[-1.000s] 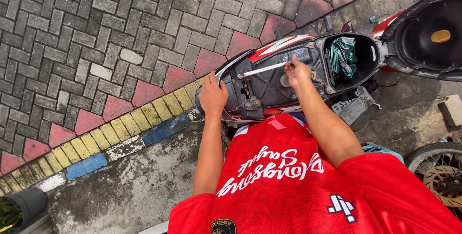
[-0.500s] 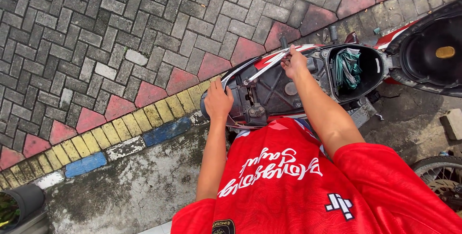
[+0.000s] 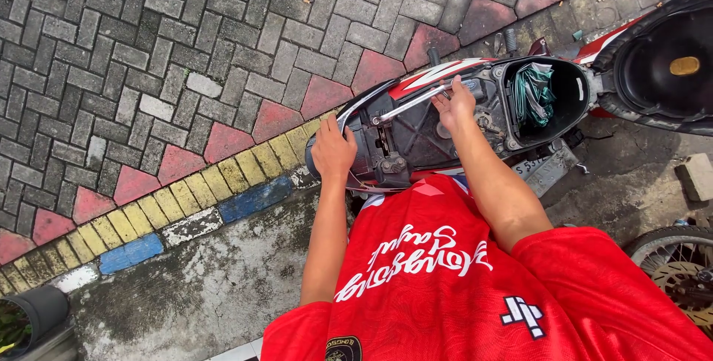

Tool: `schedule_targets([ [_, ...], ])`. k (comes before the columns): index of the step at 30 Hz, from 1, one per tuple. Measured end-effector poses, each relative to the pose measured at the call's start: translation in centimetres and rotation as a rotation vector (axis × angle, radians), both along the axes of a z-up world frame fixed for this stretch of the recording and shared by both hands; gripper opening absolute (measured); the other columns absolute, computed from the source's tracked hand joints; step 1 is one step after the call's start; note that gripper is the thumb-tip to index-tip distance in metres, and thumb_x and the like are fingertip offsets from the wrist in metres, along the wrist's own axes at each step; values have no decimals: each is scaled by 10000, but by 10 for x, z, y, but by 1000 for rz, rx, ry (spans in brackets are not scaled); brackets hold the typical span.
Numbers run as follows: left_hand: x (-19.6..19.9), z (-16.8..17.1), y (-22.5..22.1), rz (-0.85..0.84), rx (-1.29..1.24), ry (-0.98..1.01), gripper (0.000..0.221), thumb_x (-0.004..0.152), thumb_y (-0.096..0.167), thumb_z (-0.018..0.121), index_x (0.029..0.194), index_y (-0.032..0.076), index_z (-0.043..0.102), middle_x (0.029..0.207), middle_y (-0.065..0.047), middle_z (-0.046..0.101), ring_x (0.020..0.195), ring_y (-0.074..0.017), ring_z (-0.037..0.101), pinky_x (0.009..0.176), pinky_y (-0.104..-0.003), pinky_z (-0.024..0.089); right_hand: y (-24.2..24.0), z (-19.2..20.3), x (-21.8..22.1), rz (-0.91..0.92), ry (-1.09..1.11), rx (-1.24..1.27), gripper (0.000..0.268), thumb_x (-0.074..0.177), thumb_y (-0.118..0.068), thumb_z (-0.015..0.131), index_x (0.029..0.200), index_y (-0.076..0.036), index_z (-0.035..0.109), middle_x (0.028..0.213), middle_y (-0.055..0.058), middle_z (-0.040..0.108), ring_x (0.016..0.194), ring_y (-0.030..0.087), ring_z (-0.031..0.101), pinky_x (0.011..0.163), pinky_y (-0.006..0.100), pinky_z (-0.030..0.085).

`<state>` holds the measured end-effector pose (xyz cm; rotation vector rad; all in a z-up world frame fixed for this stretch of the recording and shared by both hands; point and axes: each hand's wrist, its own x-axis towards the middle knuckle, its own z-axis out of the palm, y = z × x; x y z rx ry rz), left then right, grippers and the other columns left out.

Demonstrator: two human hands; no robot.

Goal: The person opens the motorcycle seat and uses various wrenches to work on the components in the underseat storage and engine access area.

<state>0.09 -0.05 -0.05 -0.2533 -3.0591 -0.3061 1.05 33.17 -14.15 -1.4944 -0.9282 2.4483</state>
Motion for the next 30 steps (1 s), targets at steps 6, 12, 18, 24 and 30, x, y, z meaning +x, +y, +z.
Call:
schedule_targets([
  [6, 2, 4, 2, 3, 0, 7, 453, 888, 347, 647, 1286, 141, 583, 1008, -24, 597, 928, -202, 706, 709, -345, 628, -8, 32, -2, 16, 23, 59, 334, 1058, -473, 511, 1201, -183, 423, 1262, 67, 659, 1130, 366, 710, 942, 411, 643],
  [12, 2, 4, 0, 6, 21, -24, 440, 923, 331, 633, 1309, 127, 576, 1046, -34, 603, 954, -205, 704, 719, -348, 631, -3, 18, -4, -3, -23, 104, 335, 1029, -489, 538, 1157, -190, 458, 1130, 65, 686, 968, 329, 768, 845, 395, 692],
  [18, 4, 8, 0, -4, 23, -28, 430, 945, 332, 627, 1313, 113, 580, 1057, -45, 608, 952, -199, 705, 722, -324, 625, 18, -9, 10, -186, -53, -76, 417, 1021, -505, 509, 1225, -145, 456, 1183, 86, 676, 1051, 339, 736, 938, 464, 655],
  [24, 3, 6, 1, -16, 19, -18, 439, 933, 346, 628, 1298, 106, 582, 1044, -46, 604, 946, -209, 707, 710, -334, 624, 29, -7, 40, -270, 3, -23, 536, 1057, -427, 533, 1398, -46, 373, 1337, 176, 593, 1225, 412, 643, 1103, 568, 517],
  [30, 3, 3, -1, -20, 18, -41, 433, 947, 342, 613, 1310, 110, 573, 1042, -42, 598, 925, -198, 701, 680, -323, 617, 18, 17, 65, -384, 30, -55, 568, 1071, -418, 512, 1444, -28, 335, 1428, 203, 537, 1309, 439, 589, 1146, 607, 458],
])
